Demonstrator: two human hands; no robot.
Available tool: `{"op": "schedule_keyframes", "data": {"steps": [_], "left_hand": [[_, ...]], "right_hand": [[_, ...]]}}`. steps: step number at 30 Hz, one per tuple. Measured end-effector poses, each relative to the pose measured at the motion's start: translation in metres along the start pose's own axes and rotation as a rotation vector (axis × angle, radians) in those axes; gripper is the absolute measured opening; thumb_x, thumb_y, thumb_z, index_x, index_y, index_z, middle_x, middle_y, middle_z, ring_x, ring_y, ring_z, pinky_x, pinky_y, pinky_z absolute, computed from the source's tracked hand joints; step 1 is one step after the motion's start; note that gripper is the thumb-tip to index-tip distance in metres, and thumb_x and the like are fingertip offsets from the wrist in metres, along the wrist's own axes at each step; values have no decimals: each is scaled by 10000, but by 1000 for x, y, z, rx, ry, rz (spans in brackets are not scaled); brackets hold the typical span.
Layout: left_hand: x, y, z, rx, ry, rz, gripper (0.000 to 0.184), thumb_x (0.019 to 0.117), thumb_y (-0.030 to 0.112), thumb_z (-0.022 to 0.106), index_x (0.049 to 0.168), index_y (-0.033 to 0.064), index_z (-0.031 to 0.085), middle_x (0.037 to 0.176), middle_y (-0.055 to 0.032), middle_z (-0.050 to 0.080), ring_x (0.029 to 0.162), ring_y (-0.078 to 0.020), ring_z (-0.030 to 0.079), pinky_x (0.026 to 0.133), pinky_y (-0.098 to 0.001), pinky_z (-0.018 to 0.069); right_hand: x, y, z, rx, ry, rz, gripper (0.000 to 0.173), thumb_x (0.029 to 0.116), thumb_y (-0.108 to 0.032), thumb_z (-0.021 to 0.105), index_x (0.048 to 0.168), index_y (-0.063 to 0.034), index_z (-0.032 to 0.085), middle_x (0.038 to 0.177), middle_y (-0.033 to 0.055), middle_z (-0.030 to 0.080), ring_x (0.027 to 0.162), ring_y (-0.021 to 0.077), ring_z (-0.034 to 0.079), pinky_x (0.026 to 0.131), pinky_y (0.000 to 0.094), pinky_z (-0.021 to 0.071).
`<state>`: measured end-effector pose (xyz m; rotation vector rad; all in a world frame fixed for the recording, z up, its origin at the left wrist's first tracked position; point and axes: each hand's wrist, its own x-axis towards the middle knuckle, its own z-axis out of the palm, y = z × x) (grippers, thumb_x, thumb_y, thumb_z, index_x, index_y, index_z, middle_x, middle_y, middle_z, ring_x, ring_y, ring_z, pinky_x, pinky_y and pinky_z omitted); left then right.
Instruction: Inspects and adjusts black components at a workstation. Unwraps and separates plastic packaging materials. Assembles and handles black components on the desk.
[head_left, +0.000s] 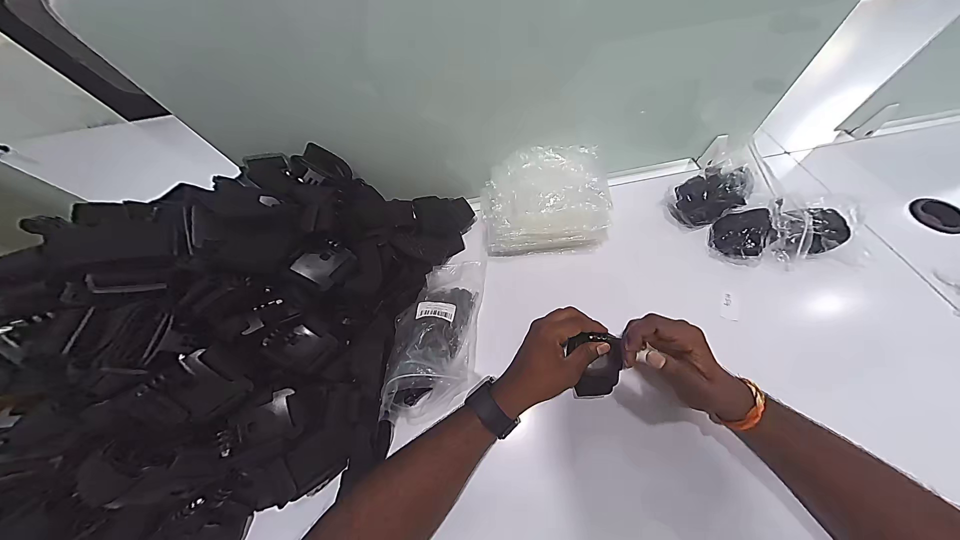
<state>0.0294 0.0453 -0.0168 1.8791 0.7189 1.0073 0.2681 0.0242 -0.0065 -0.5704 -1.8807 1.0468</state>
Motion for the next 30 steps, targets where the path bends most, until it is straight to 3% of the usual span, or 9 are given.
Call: {"op": "schedule_keyframes", "data": {"steps": [3,4,6,8,10,13,18,30], "left_hand": [[0,0,1,22,-11,-11,209,988,204,684,1086,34,757,1036,-80,708,985,-123,666,892,-284,560],[0,0,1,23,-2,-9,207,987,201,686,1081,31,756,1032,-81,710,976,-121,667,887,-281,561],[0,0,0,7,29,-20,198,982,184,689,1072,19,750,1026,-85,710,962,-117,672,877,-276,568],[1,0,0,-18,69,-46,198,980,172,691,1081,10,742,1042,-87,711,961,-115,679,875,-276,579],[1,-1,-1,-28,83,-58,201,976,171,695,1091,13,743,1061,-86,716,975,-115,683,890,-279,580],[0,0,0,-5,86,-63,199,978,184,697,1089,27,749,1062,-76,718,982,-110,681,900,-276,573],[0,-1,0,12,90,-49,205,980,189,693,1090,25,751,1059,-76,722,983,-107,683,903,-278,573],[0,-1,-1,-11,114,-81,205,993,174,669,1106,19,741,1066,-74,718,990,-105,683,907,-275,574]], "right_hand": [[-2,5,-2,-88,-50,-21,420,1078,-443,437,1007,-93,658,878,-5,651,904,83,608,867,318,475],[-2,7,-3,-72,-55,-19,423,1078,-445,439,1019,-92,665,899,-2,660,925,86,619,875,312,496],[-1,8,-4,-3,-44,-4,440,1072,-450,451,1087,-73,678,994,23,685,982,112,650,889,312,549],[1,6,-4,34,2,18,467,1062,-468,458,1231,-75,646,1133,48,688,1033,138,647,913,332,545],[2,6,-2,49,72,51,505,1062,-487,458,1394,-115,537,1264,49,660,979,119,648,839,295,554],[2,7,-3,151,163,149,500,1070,-507,435,1451,-183,451,1256,42,655,753,92,637,685,262,560],[5,4,-9,376,232,307,530,1038,-603,417,1404,-219,433,1187,98,675,688,157,677,638,276,588],[4,0,-11,772,231,357,439,1079,-528,335,1248,-203,576,1206,136,676,894,244,724,786,352,611]]}}
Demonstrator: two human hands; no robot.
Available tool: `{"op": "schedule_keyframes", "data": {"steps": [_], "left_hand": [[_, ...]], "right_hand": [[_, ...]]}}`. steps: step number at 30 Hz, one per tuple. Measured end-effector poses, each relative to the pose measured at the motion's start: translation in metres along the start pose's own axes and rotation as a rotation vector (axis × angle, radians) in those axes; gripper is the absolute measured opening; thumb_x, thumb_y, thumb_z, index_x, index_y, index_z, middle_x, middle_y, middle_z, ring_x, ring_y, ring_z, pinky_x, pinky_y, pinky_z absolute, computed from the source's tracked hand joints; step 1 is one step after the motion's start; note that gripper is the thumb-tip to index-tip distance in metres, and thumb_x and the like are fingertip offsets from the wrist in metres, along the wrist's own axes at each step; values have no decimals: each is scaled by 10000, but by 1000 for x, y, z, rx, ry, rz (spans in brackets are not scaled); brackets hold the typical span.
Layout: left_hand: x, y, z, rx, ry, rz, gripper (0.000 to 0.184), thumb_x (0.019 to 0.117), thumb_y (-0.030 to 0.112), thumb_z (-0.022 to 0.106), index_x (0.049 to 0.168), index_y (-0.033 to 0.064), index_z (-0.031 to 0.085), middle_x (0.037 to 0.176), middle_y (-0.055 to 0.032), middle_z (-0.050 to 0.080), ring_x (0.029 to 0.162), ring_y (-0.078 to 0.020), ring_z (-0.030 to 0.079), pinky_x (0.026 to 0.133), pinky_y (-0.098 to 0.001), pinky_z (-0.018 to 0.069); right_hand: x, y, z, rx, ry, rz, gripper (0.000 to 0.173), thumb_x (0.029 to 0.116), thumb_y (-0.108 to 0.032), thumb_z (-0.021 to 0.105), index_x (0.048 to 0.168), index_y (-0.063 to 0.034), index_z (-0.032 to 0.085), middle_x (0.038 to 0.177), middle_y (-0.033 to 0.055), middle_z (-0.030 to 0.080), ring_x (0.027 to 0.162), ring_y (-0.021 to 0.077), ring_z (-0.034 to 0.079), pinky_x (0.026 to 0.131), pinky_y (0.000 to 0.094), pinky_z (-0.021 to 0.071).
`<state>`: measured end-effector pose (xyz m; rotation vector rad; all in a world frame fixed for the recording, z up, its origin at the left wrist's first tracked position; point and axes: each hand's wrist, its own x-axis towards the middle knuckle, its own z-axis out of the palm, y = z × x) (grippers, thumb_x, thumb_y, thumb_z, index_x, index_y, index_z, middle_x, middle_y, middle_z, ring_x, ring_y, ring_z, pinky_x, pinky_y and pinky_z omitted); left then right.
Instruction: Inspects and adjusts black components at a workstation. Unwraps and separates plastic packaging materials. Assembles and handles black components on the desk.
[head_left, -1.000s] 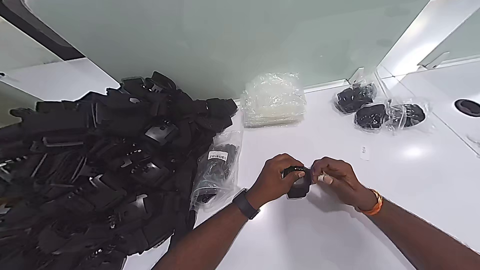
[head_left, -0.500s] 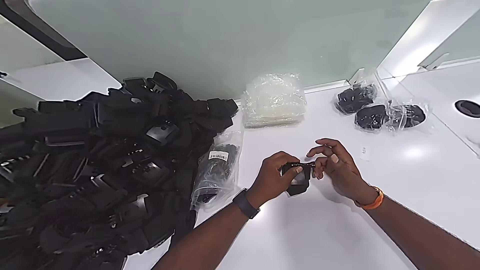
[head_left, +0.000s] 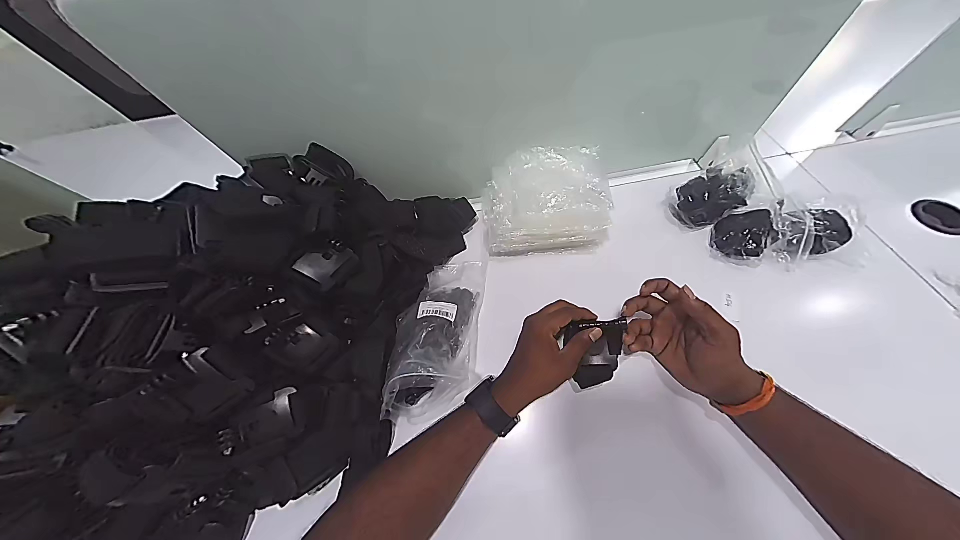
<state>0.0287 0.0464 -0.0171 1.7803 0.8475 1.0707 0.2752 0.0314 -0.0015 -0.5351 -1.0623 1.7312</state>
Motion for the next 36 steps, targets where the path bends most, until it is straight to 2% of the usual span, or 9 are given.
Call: {"op": "schedule_keyframes", "data": {"steps": [4,8,11,14,19,21,23,27,36], "left_hand": [[0,0,0,9,2,-9,202,993,178,670,1102,24,743,1066,-74,720,986,-106,686,903,-278,578],[0,0,0,7,-11,-14,202,988,178,679,1102,23,742,1068,-72,719,986,-107,687,906,-278,579],[0,1,1,22,-23,-8,202,979,188,693,1091,30,749,1067,-71,719,987,-107,684,907,-276,574],[0,2,1,44,-31,-1,206,984,204,689,1091,38,751,1068,-67,719,981,-101,681,900,-269,570],[0,0,1,56,-11,11,204,981,200,693,1086,35,752,1047,-68,719,962,-101,682,881,-266,576],[0,0,1,53,-5,11,202,980,196,693,1086,34,752,1047,-70,719,961,-102,682,879,-267,577],[0,0,1,53,-2,4,203,981,196,691,1089,36,752,1051,-70,718,953,-99,683,872,-264,579],[0,0,1,51,-2,9,204,980,195,693,1089,33,751,1041,-68,717,944,-97,683,866,-260,579],[0,0,1,62,-4,-2,199,983,203,689,1082,41,751,1038,-56,719,933,-90,682,858,-259,579]], "right_hand": [[0,1,0,-37,-26,-34,464,1060,-556,382,1254,-190,590,1181,122,685,958,240,715,875,379,595],[0,6,-3,-219,-9,-123,492,1022,-609,454,1205,-182,617,1079,90,717,970,224,713,896,377,589],[0,8,-4,-358,13,-174,516,1026,-613,441,1128,-155,655,1009,70,733,990,204,711,927,364,572],[0,8,-2,-441,2,-241,511,1051,-579,413,1062,-142,676,974,55,730,920,174,708,853,325,579],[-1,8,-4,-552,110,-366,473,1078,-528,380,1075,-153,667,970,40,739,934,179,716,895,353,582],[-1,11,-1,-652,186,-397,390,1108,-413,358,1091,-129,625,952,45,744,858,179,733,812,353,617],[-3,12,7,-695,239,-371,265,1111,-266,371,1150,-94,569,1037,78,736,740,173,723,682,325,629],[-4,11,20,-601,310,-254,143,1054,-94,460,1174,-62,530,1091,122,739,638,193,714,592,320,627],[-4,11,16,-455,237,-203,233,1104,-267,408,1232,-107,519,1051,153,746,743,233,749,694,347,642]]}}
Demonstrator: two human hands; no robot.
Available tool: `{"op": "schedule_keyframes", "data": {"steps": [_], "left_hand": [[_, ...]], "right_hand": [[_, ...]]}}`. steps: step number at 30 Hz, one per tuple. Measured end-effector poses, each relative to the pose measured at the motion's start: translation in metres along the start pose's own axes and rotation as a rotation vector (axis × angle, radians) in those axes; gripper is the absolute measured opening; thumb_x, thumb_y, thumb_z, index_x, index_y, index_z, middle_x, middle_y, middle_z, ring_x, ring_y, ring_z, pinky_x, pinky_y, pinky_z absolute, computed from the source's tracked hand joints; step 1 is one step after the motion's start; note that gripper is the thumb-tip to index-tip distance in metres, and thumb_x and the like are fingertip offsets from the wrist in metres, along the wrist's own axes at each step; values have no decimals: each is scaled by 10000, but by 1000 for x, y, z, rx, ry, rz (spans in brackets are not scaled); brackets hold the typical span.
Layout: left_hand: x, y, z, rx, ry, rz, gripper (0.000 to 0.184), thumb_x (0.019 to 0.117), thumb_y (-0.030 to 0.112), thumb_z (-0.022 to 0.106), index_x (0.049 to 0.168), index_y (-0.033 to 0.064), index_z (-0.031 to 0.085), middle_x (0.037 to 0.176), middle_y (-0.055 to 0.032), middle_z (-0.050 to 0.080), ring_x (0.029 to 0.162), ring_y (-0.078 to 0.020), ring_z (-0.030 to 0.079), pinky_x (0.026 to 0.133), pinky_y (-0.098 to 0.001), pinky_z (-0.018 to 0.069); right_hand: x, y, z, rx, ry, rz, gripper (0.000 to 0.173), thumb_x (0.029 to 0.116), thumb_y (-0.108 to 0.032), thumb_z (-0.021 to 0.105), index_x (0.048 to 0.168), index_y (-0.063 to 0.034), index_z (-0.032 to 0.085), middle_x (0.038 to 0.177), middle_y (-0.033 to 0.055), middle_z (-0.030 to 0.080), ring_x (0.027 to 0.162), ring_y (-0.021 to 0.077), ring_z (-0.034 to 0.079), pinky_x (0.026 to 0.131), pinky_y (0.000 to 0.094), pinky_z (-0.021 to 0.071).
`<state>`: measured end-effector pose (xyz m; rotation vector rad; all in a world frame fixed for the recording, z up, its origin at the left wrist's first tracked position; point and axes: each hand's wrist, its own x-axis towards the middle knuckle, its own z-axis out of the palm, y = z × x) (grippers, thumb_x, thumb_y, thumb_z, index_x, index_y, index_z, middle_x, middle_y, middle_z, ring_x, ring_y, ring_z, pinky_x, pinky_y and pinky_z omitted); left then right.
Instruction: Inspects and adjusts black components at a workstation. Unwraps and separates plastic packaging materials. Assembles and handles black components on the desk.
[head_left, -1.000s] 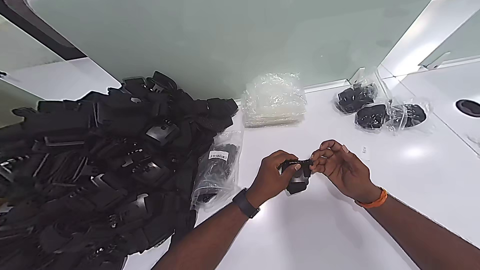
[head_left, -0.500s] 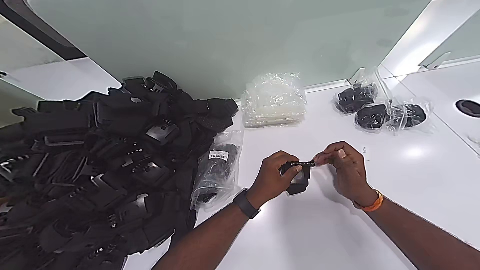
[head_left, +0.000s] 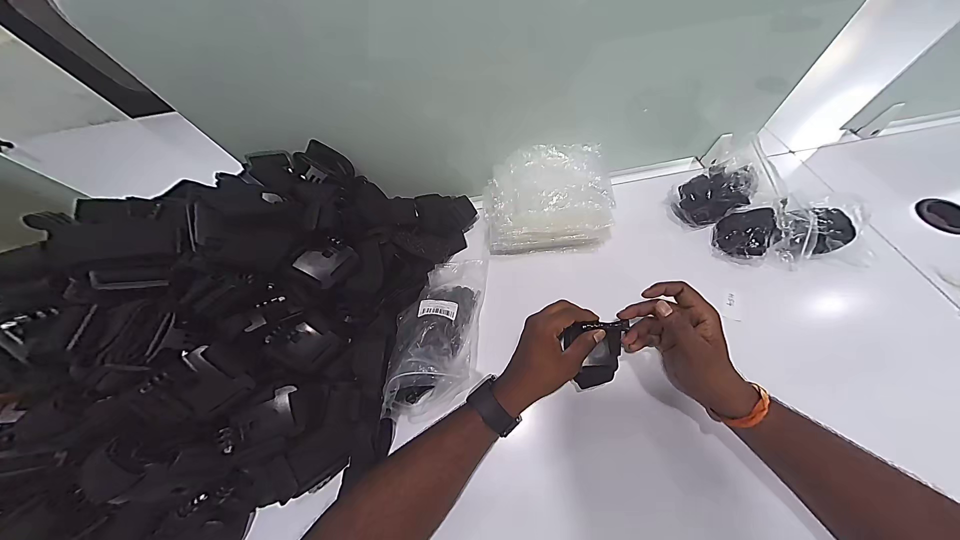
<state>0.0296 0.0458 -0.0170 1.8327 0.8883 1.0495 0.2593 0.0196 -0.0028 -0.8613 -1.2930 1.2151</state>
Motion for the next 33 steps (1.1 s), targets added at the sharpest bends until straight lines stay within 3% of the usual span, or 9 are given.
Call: {"op": "schedule_keyframes", "data": {"steps": [6,9,12,14,17,19,27,30,33], "left_hand": [[0,0,0,9,10,-11,197,978,205,695,1076,45,754,1040,-56,721,944,-89,685,868,-258,579],[0,0,0,-11,5,-27,195,980,203,695,1081,46,753,1044,-55,717,947,-97,688,869,-265,586],[0,-1,1,-21,2,-25,194,984,201,691,1081,45,751,1039,-57,718,933,-98,687,857,-264,586],[0,-1,1,-23,0,-22,198,984,200,691,1084,40,751,1041,-60,718,933,-98,687,857,-265,587],[0,0,0,-18,0,-23,197,982,199,692,1085,42,751,1040,-58,718,939,-95,686,861,-262,585],[0,1,0,-16,1,-24,196,980,200,694,1083,43,751,1037,-58,718,936,-95,685,859,-261,583],[0,0,0,-23,-7,-18,200,983,197,690,1084,36,750,1047,-60,718,925,-94,686,846,-257,586],[0,0,0,-17,-3,-12,202,984,198,690,1086,35,751,1043,-63,717,933,-96,686,854,-261,586],[0,0,0,-16,-4,-15,198,987,198,685,1084,38,752,1042,-61,719,927,-96,687,850,-260,586]], "right_hand": [[1,4,-4,-71,-44,-146,273,1078,-332,478,1074,-113,641,1032,98,755,953,222,744,872,378,617],[3,4,-8,-98,-43,-214,305,1082,-349,452,1012,-134,656,1011,76,748,974,221,726,944,407,582],[3,5,-9,-126,19,-242,290,1073,-374,465,1067,-154,653,1044,66,747,1016,231,720,962,418,575],[2,5,-7,-151,59,-221,277,1078,-365,446,1130,-147,608,1123,86,736,981,240,734,905,408,607],[-1,3,-2,-205,77,-145,279,1099,-345,378,1211,-118,496,1179,100,729,766,210,748,704,347,643],[-2,2,1,-192,52,-89,308,1103,-332,359,1258,-87,464,1180,125,728,724,220,744,665,343,643],[-1,3,-1,-147,-57,-122,288,1114,-305,378,1281,-93,482,1109,108,735,832,221,750,803,377,643],[-2,3,1,-168,-53,-143,281,1110,-311,395,1280,-105,483,1170,100,723,824,213,749,778,356,645],[-2,2,1,-173,-58,-151,286,1110,-325,401,1256,-104,506,1113,98,739,805,211,749,744,348,644]]}}
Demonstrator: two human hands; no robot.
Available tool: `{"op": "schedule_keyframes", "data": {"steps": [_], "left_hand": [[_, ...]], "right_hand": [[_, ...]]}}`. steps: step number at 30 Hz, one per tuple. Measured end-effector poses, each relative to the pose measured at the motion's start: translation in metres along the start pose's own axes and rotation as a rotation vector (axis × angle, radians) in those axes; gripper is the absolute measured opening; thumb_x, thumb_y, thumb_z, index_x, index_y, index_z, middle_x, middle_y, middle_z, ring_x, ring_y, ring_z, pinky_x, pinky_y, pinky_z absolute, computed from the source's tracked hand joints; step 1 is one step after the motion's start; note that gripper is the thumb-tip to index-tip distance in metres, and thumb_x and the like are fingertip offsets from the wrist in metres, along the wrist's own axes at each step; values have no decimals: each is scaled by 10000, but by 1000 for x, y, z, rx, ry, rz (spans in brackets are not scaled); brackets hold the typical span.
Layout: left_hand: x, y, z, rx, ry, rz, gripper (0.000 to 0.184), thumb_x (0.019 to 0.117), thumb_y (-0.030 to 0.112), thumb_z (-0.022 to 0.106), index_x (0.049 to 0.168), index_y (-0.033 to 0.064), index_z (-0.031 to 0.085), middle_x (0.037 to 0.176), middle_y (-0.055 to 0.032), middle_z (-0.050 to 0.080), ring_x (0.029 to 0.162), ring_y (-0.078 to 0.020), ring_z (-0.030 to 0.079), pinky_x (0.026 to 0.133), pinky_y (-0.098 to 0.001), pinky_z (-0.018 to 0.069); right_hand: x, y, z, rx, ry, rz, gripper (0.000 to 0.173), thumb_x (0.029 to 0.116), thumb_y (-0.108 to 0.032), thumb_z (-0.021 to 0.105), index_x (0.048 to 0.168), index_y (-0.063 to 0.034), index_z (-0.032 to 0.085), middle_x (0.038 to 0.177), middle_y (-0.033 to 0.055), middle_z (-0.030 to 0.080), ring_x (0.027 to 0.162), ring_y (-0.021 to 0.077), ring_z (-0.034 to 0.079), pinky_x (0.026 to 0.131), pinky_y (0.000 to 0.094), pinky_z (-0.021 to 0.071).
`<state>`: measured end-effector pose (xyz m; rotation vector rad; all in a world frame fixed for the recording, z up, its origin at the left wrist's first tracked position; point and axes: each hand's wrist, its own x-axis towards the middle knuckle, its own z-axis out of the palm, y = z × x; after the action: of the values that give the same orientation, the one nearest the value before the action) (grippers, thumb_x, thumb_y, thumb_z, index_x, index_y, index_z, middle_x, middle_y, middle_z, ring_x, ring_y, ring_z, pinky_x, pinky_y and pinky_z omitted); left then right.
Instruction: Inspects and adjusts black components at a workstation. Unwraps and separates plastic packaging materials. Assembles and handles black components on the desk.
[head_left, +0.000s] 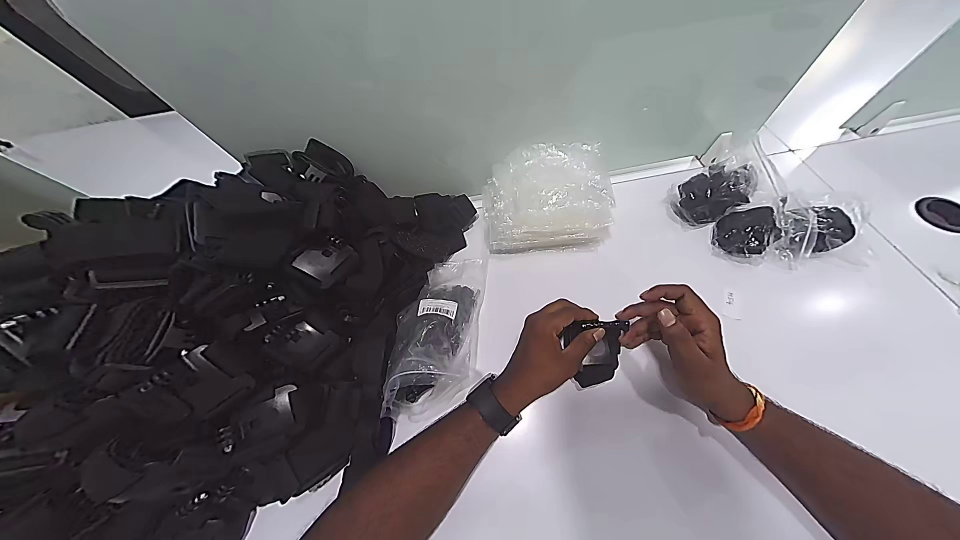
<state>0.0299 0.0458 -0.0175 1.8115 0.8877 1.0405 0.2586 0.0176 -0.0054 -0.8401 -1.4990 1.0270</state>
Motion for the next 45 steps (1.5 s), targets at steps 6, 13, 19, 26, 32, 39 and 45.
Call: {"op": "schedule_keyframes", "data": {"steps": [6,13,19,26,32,39,45], "left_hand": [[0,-1,0,7,10,-4,210,985,208,690,1092,37,748,1056,-63,719,955,-104,689,878,-275,585],[0,-1,0,5,5,5,204,984,211,692,1082,42,751,1040,-58,719,938,-97,687,863,-269,585],[0,0,0,2,1,-5,207,984,205,692,1092,38,750,1050,-61,719,952,-100,689,873,-269,586],[0,0,0,7,8,-2,209,984,208,692,1090,39,751,1055,-61,722,962,-101,689,883,-273,584],[0,-1,1,11,5,1,208,983,206,691,1092,40,752,1055,-61,723,964,-100,689,886,-276,584],[0,-1,0,-21,0,1,195,986,190,688,1083,31,748,1044,-61,719,941,-104,690,863,-271,590],[0,-1,0,-17,-3,2,196,987,196,688,1083,35,748,1041,-59,719,937,-99,689,860,-267,589]], "right_hand": [[1,1,-2,-79,-23,-110,295,1083,-350,466,1174,-102,598,1067,43,755,997,185,734,932,366,600],[4,3,-5,-78,85,-142,270,1066,-349,482,1170,-139,617,1125,59,733,1057,224,712,971,418,581],[1,-3,1,-39,98,44,216,1097,-240,407,1209,-80,499,1115,104,733,721,212,739,658,338,645],[1,-2,1,21,92,45,176,1074,-207,461,1169,-82,539,1077,113,742,844,229,752,762,370,645],[4,-2,-2,-82,110,-65,167,1060,-229,484,1137,-127,591,1083,43,745,952,173,730,883,345,604],[0,1,1,13,9,87,351,1105,-215,385,1121,-16,675,1093,116,737,629,140,682,586,295,608],[1,5,-2,112,-63,91,420,1119,-232,357,1137,21,692,1130,133,731,752,164,724,720,336,636]]}}
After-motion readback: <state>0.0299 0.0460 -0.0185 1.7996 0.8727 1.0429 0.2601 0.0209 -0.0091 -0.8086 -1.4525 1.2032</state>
